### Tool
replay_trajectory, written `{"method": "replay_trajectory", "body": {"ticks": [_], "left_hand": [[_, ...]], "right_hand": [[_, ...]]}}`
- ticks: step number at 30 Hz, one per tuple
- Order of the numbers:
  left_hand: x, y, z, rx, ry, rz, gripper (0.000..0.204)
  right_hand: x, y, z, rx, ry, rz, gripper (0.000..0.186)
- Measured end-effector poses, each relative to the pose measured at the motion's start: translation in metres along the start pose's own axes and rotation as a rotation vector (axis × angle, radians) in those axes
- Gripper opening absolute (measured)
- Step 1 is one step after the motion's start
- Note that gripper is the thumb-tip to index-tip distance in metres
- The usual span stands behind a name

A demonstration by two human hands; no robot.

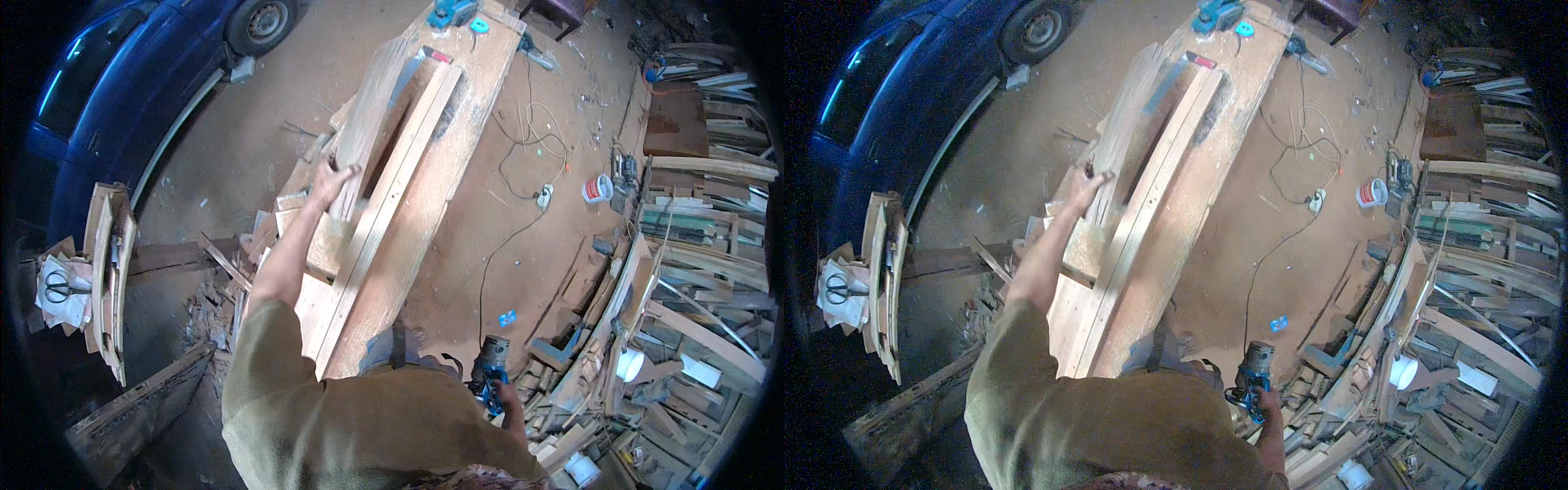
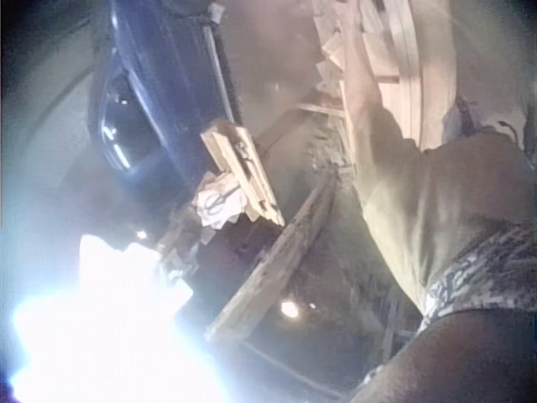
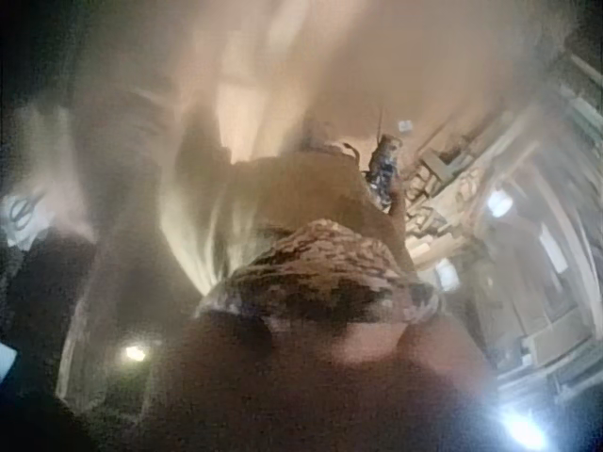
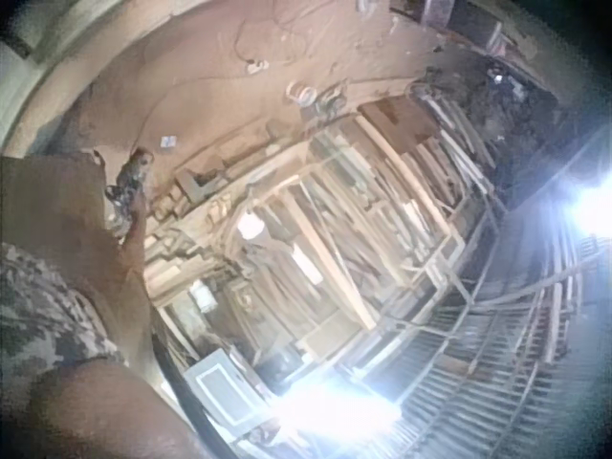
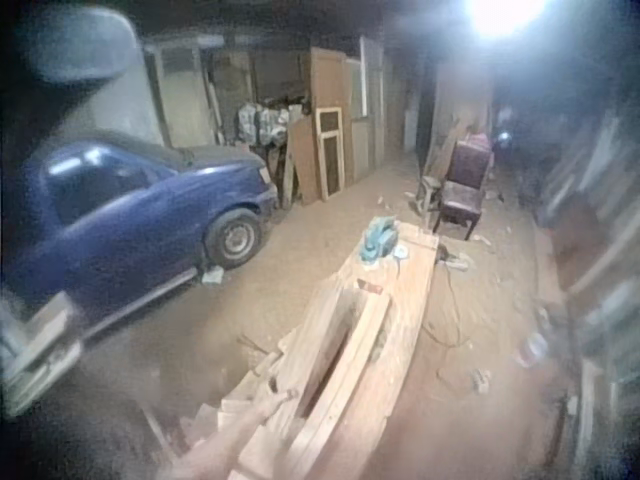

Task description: The person uses a circular saw to cut a wooden plank on a workbench. They then measure and mark the wood with a ruler and pencil. Finally, the person uses a handheld electric sander to smooth the surface of the cut wood.

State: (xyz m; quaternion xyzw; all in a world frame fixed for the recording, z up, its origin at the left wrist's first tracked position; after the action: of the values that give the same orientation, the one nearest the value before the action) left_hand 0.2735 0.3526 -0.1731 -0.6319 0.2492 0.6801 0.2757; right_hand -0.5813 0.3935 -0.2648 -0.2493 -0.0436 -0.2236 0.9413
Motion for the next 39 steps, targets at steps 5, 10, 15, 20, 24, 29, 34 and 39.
{"method": "replay_trajectory", "body": {"ticks": [5,10,15,20,24,29,34,39], "left_hand": [[-0.084,0.050,0.072,0.031,0.091,0.225,0.107],[-0.195,0.092,0.105,0.188,0.128,0.440,0.113],[-0.259,0.167,0.101,0.437,-0.119,0.852,0.088],[-0.202,0.275,0.086,0.274,-0.225,0.423,0.061],[-0.102,0.332,0.098,0.330,-0.438,0.522,0.050],[-0.025,0.353,0.065,0.233,-0.469,0.286,0.044],[0.038,0.335,-0.034,0.156,-0.163,0.066,0.043],[0.039,0.361,-0.143,0.199,-0.219,0.117,0.060]], "right_hand": [[-0.115,-0.040,-0.038,-0.094,0.139,-0.191,0.040],[-0.032,-0.022,-0.052,-0.058,0.055,0.040,0.035],[-0.042,-0.034,-0.100,-0.051,-0.016,-0.019,0.034],[-0.069,-0.043,-0.133,-0.043,-0.030,-0.103,0.033],[-0.101,-0.036,-0.149,-0.022,-0.013,-0.136,0.032],[-0.152,-0.018,-0.162,-0.002,0.020,-0.105,0.032],[-0.185,-0.013,-0.193,-0.063,-0.156,0.047,0.027],[-0.116,-0.070,-0.161,0.003,0.078,-0.180,0.018]]}}
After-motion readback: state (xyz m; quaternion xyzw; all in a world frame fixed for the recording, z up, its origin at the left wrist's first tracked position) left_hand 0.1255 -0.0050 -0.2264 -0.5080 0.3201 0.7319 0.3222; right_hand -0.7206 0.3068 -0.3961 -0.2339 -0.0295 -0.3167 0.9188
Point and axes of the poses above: each hand's wrist, its own z-axis away from the middle knuckle, its own y-axis out of the palm, x = y × z, the point moved 7 cm from there along -z, towards the middle knuckle, and after that the axes turned 6 degrees about z, right-handed, at the moved point
